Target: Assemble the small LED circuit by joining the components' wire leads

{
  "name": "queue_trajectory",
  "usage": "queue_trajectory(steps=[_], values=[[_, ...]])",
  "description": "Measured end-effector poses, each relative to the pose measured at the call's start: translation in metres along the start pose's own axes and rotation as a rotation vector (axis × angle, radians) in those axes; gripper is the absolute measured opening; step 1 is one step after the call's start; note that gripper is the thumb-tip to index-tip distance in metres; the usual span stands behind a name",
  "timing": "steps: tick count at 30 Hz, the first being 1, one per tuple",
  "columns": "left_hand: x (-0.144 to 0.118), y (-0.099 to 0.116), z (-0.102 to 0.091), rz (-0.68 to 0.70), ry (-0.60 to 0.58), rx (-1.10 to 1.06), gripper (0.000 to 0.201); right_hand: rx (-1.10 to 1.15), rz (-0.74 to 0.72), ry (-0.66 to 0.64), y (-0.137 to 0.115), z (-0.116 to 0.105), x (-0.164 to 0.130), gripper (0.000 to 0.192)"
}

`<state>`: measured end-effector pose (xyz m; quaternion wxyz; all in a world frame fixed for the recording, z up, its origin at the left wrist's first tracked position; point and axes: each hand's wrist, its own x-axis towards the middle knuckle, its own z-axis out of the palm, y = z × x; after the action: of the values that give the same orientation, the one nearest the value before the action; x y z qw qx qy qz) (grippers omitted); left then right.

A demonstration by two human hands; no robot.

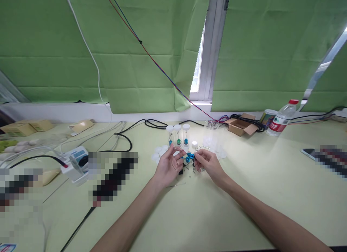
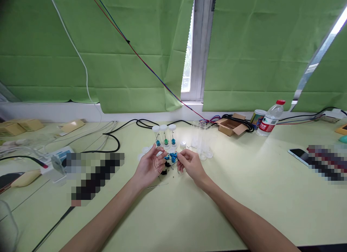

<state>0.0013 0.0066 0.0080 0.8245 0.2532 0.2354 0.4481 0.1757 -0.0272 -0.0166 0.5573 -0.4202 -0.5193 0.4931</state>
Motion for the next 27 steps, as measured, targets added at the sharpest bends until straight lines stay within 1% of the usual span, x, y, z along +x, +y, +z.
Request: queue_trajectory(steps=[10,19,27], values=[[0.0021,-0.0001,-0.0030,-0.002,-0.004,-0.034,0.032,0.001,-0.004,-0.003,-0.0017,0.0010,0.0004,0.038],[0.0018,-0.0010,-0.0015,-0.018,-0.002,-0.089,0.035,0.002,-0.013,-0.008,0.0012,-0.0007,0.0010,0.036],[-0.0012,0.0000,0.0045,-0.026,0.044,-0.101,0.035,0.001,-0.004,-0.006,0.0014,-0.0004,0.0020,0.037]])
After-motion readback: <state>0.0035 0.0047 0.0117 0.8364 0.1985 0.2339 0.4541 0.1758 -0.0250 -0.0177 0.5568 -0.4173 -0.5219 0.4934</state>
